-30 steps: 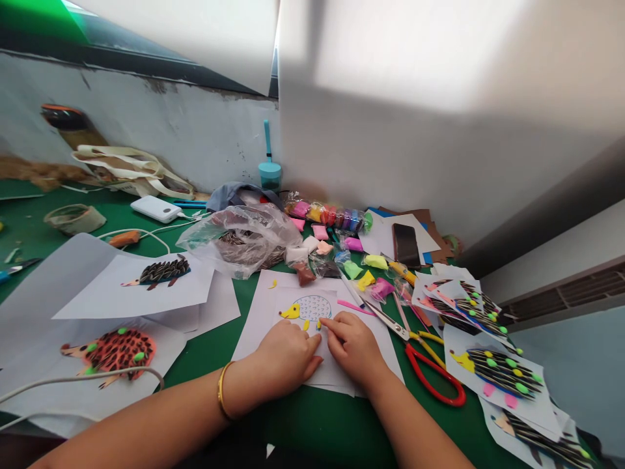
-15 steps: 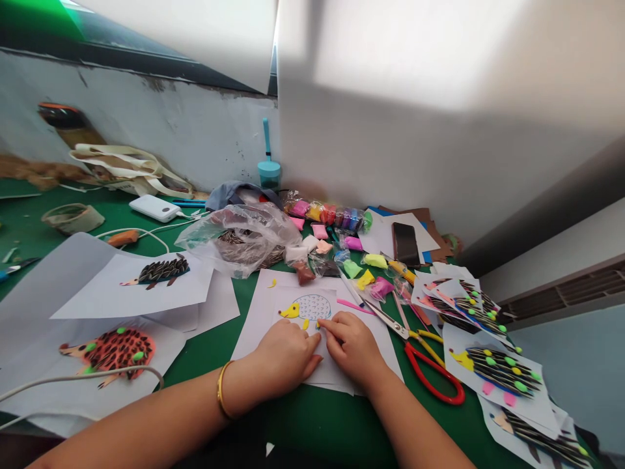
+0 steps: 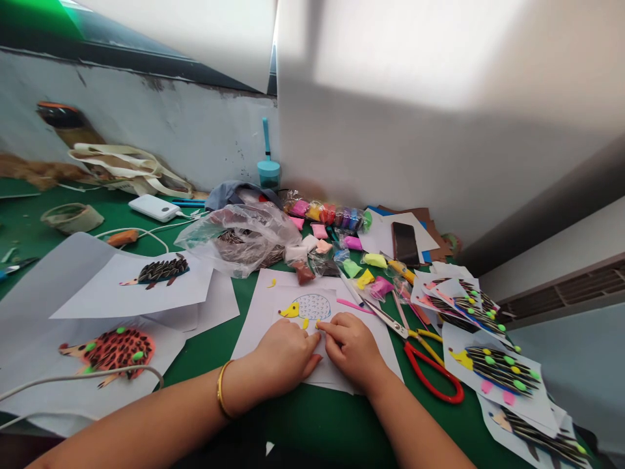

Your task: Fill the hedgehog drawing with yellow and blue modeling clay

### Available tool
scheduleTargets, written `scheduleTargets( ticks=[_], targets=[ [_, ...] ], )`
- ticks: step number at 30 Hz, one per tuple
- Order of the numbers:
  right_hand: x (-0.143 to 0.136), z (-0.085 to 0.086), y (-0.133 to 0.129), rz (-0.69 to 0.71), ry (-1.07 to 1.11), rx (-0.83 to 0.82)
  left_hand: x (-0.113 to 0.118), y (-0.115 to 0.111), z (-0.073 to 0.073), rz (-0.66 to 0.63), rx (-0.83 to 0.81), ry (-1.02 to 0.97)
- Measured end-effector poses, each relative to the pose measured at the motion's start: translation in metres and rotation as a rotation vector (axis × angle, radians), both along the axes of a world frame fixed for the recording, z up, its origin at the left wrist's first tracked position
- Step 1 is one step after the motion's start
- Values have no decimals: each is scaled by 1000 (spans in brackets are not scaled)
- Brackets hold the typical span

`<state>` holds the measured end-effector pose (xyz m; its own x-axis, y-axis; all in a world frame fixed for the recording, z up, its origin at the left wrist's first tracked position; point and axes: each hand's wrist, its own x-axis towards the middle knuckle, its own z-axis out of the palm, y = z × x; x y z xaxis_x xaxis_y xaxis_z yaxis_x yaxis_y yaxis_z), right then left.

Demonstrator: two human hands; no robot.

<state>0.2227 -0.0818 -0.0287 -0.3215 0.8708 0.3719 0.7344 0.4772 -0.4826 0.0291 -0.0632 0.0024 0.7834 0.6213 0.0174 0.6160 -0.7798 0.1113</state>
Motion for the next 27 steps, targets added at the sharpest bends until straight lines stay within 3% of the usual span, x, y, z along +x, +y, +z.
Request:
scheduleTargets(
  ticks=[27],
  targets=[
    [-1, -4, 3, -12, -46, -9, 1, -1, 3, -6, -20, 41]
  ],
)
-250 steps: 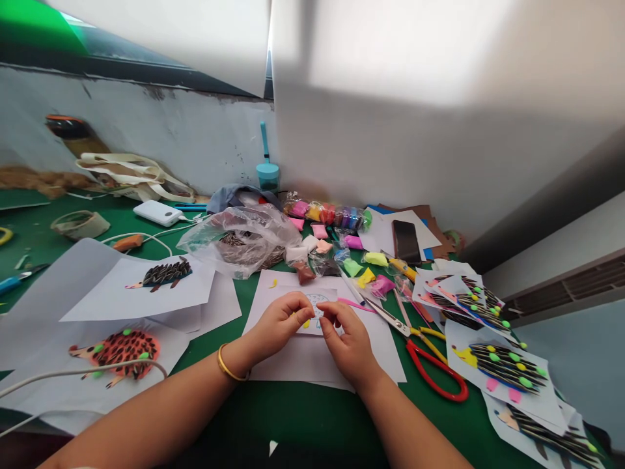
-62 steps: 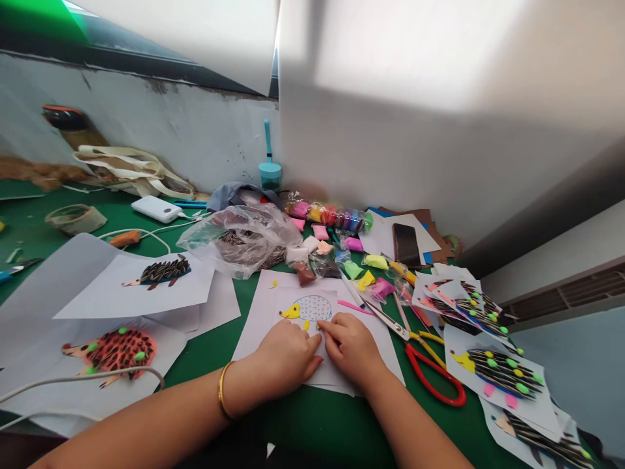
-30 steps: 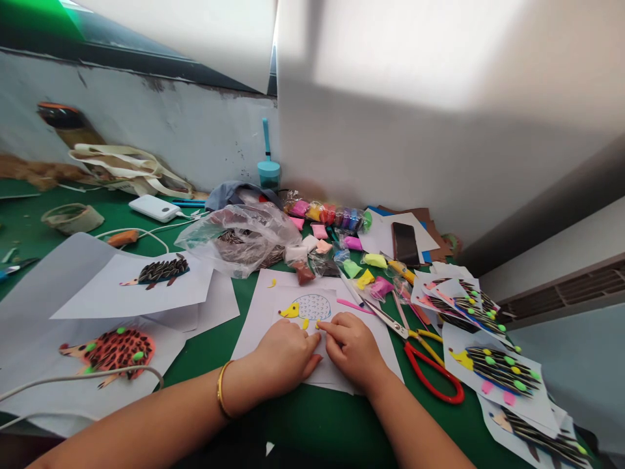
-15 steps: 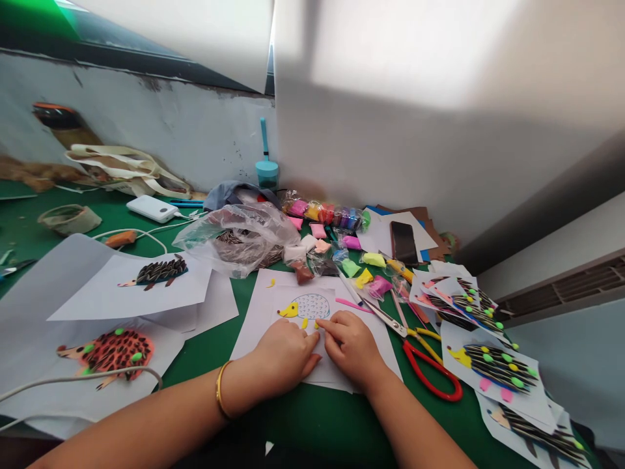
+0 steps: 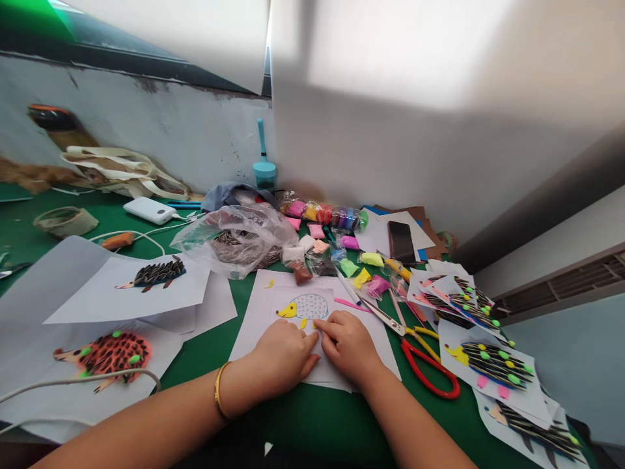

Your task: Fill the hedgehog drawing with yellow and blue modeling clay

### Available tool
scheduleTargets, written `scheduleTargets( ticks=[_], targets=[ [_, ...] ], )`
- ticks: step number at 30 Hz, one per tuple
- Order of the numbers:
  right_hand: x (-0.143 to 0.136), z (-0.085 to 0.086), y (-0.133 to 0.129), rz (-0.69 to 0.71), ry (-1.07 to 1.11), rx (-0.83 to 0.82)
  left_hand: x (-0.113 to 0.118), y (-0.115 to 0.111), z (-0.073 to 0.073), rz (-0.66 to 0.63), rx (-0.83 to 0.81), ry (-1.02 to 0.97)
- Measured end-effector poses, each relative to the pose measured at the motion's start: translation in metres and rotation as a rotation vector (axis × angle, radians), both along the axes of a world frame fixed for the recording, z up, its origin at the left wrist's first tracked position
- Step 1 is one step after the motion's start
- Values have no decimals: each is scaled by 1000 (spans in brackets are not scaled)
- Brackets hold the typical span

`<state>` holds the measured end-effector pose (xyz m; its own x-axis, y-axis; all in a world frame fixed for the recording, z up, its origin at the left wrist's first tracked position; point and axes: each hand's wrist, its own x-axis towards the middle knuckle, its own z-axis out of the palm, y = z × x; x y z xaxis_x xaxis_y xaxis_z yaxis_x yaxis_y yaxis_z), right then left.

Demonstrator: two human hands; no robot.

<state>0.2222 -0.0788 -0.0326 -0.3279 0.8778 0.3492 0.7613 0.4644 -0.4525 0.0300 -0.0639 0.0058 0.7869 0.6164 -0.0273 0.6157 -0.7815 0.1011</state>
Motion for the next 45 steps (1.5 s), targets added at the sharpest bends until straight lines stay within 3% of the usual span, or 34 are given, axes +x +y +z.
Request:
scheduleTargets(
  ticks=[22, 45],
  targets=[
    [1, 1, 1, -30, 20, -1, 0, 1, -7, 0, 40, -17],
    [1, 3, -3, 55, 13, -4, 0, 0, -4, 8, 31, -32]
  ],
)
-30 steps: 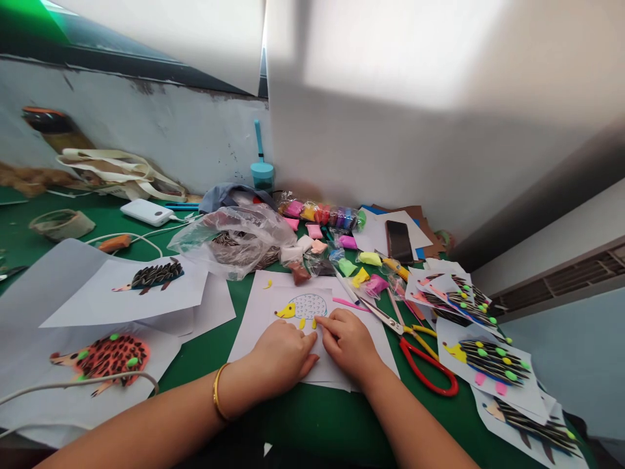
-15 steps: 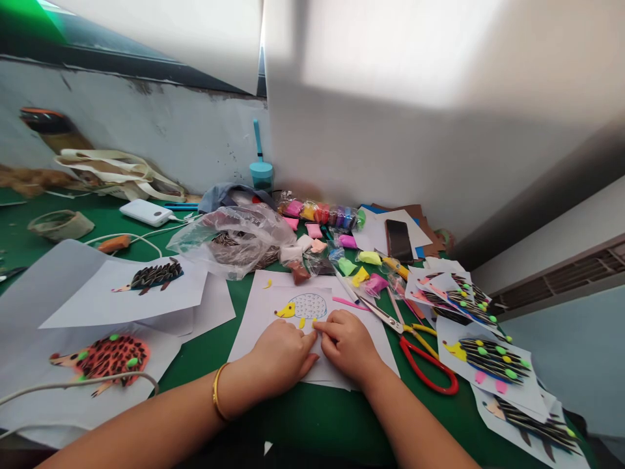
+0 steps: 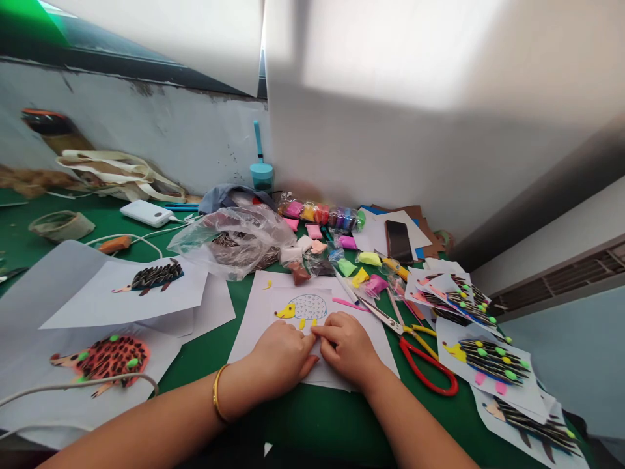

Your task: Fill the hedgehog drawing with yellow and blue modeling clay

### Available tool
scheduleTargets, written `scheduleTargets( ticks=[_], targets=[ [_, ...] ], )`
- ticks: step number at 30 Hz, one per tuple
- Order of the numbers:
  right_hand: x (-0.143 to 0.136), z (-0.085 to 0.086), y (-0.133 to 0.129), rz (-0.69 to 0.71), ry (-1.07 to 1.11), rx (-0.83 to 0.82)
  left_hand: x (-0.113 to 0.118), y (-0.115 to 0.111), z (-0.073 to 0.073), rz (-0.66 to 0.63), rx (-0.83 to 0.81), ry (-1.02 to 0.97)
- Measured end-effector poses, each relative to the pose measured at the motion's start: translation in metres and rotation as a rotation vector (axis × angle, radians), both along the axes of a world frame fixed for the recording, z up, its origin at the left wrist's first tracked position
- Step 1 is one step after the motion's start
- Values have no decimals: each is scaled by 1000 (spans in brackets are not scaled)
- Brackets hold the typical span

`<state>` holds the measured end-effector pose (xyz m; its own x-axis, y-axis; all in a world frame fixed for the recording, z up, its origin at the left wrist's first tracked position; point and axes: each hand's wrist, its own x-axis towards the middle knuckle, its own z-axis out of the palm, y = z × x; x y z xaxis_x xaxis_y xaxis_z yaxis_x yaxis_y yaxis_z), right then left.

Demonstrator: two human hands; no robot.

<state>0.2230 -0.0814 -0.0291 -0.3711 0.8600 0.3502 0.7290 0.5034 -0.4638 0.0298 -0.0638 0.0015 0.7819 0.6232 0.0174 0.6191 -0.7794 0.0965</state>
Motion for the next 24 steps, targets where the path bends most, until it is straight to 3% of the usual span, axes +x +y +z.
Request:
scheduleTargets(
  ticks=[14, 24],
  targets=[
    [-1, -1, 3, -78, -14, -18, 0, -1, 5, 4, -23, 35],
    [0, -2, 1, -34, -30, 12, 1, -2, 2, 5, -14, 18]
  ],
)
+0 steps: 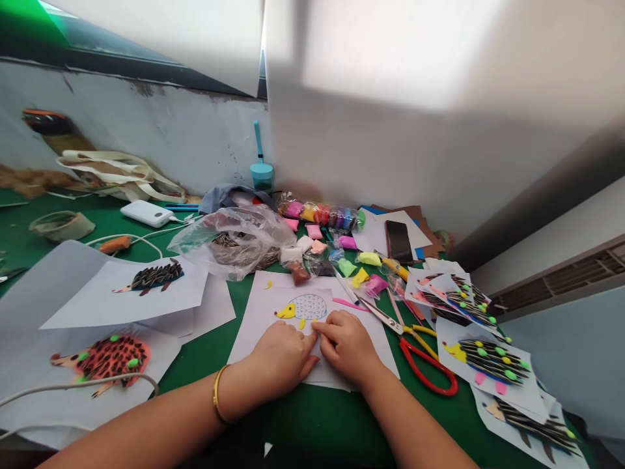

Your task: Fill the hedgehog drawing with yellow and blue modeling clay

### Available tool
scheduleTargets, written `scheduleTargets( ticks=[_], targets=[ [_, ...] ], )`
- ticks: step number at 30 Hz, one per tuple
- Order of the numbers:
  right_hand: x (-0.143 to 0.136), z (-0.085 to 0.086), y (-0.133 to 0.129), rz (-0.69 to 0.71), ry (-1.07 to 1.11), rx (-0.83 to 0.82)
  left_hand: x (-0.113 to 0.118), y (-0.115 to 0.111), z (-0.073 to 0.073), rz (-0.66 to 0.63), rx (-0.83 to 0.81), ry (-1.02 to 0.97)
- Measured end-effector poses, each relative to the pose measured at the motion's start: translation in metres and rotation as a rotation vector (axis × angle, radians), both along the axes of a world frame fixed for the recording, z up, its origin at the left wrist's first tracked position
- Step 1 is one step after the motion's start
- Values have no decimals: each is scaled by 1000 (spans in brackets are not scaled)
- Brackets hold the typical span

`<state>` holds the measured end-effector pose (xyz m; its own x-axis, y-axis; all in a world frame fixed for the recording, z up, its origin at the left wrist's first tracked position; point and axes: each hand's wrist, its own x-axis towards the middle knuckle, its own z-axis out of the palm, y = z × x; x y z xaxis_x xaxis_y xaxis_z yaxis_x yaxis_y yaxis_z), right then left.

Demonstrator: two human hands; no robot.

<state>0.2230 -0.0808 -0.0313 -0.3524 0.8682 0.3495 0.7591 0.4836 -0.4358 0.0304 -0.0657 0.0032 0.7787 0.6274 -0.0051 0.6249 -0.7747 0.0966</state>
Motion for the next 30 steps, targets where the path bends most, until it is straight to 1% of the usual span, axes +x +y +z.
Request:
scheduleTargets(
  ticks=[5, 9, 12, 16, 22, 27, 30],
  targets=[
    [0, 2, -1, 19, 18, -13, 4, -5, -2, 1, 11, 24],
    [-1, 4, -1, 11, 33, -10, 6, -11, -4, 19, -12, 25],
    [0, 6, -2, -5, 60, -13, 7, -12, -2, 23, -20, 34],
    [1, 7, -1, -63, 111, 4, 6, -11, 1, 42, -32, 51],
    [0, 3, 2, -54, 32, -11, 7, -10, 2, 54, -42, 42],
    [0, 2, 1, -62, 59, -21, 7, -10, 5, 45, -61, 61],
    [1, 1, 2, -59, 32, -30, 7, -10, 6, 52, -68, 66]
  ],
)
